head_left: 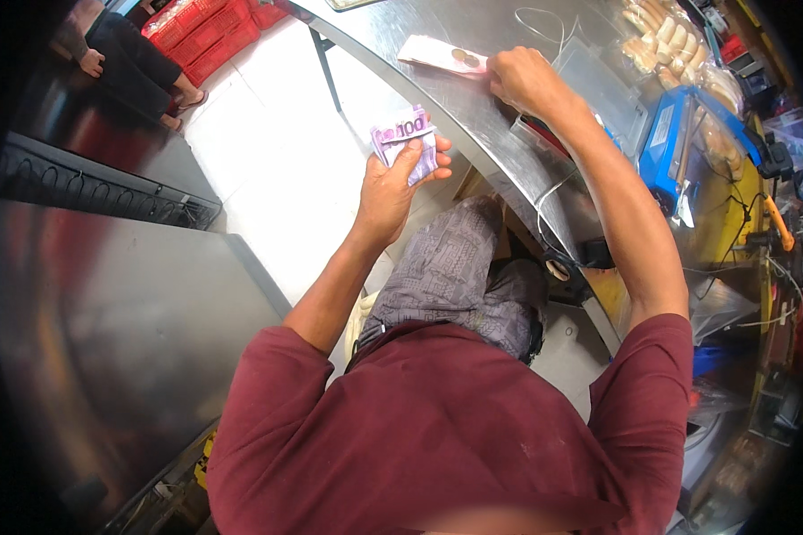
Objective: The person wraps electrical wires with black electrical tape to insulate the connection. After finishing the repair, the person handles a stack of banknotes and coins on a metal table, counting and organizing the cash.
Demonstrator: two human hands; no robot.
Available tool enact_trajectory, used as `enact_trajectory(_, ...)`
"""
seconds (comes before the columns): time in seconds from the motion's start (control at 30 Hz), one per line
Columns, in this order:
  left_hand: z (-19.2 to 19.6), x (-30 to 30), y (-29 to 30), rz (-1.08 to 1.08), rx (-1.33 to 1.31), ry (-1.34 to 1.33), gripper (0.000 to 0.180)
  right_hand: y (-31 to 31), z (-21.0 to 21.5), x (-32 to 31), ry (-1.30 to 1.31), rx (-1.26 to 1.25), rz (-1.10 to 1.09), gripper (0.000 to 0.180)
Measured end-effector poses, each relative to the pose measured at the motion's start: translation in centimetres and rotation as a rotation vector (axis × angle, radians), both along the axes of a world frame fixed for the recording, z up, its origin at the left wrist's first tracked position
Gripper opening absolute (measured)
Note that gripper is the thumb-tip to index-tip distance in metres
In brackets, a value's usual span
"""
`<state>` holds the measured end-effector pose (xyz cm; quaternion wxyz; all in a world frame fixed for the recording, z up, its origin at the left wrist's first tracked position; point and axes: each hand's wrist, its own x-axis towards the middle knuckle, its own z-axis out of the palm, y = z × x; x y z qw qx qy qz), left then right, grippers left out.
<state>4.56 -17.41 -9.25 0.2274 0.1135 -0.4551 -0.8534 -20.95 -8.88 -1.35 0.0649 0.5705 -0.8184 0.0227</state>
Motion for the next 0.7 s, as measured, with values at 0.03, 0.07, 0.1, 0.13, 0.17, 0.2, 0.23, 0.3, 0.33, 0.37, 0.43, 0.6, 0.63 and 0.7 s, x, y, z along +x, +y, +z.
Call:
enact_trajectory(0.03,-0.1,0.1,0.0,-0.007,-0.002,-0.001,0.040,-0.3,-0.3,-0.2,0.005,-0.004,-0.011,0.018)
enact_trajectory(0.07,-0.1,0.1,0.0,-0.018,-0.004,0.003,0.041,-0.6,-0.4,-0.4,0.014,-0.008,-0.026,0.019)
enact_trajectory(0.1,-0.1,0.1,0.0,-0.025,-0.006,0.001,0.038,-0.7,-0.5,-0.5,0.022,-0.012,-0.041,0.020)
enact_trajectory(0.13,-0.1,0.2,-0.1,-0.034,-0.008,-0.001,0.036,-0.3,-0.4,-0.7,-0.050,-0.040,-0.082,0.021)
enact_trajectory(0.17,-0.1,0.3,-0.3,-0.035,-0.012,-0.004,0.034,-0.2,0.5,-0.3,-0.122,-0.070,-0.116,0.021)
enact_trajectory(0.2,0.1,0.4,-0.4,-0.026,-0.005,-0.001,0.034,-0.1,1.4,-0.1,-0.197,-0.099,-0.148,0.022)
enact_trajectory(0.23,0.3,0.5,-0.4,-0.018,0.003,0.001,0.034,0.0,2.2,-0.3,-0.263,-0.120,-0.148,0.022)
enact_trajectory(0.3,0.7,0.5,-0.4,-0.014,0.044,0.007,0.035,0.6,3.3,-0.6,-0.399,-0.157,-0.150,0.022)
enact_trajectory(0.33,0.9,0.4,-0.5,-0.018,0.075,0.012,0.035,0.9,3.3,-0.8,-0.519,-0.176,-0.141,0.022)
enact_trajectory(0.37,1.0,0.2,-0.6,-0.021,0.108,0.023,0.036,1.2,3.6,-0.8,-0.633,-0.192,-0.131,0.021)
enact_trajectory(0.43,1.0,-0.7,-0.7,-0.042,0.182,0.043,0.039,1.9,4.0,-0.5,-0.862,-0.218,-0.106,0.021)
enact_trajectory(0.6,1.7,-3.7,-0.4,-0.055,0.271,0.118,0.050,3.8,2.7,2.9,-1.426,-0.361,-0.117,0.020)
enact_trajectory(0.63,2.1,-4.0,-0.3,-0.053,0.301,0.170,0.051,4.2,2.7,4.0,-1.500,-0.360,-0.114,0.021)
enact_trajectory(0.7,2.4,-4.7,-0.4,-0.036,0.366,0.258,0.055,4.4,2.8,6.2,-1.589,-0.378,-0.158,0.030)
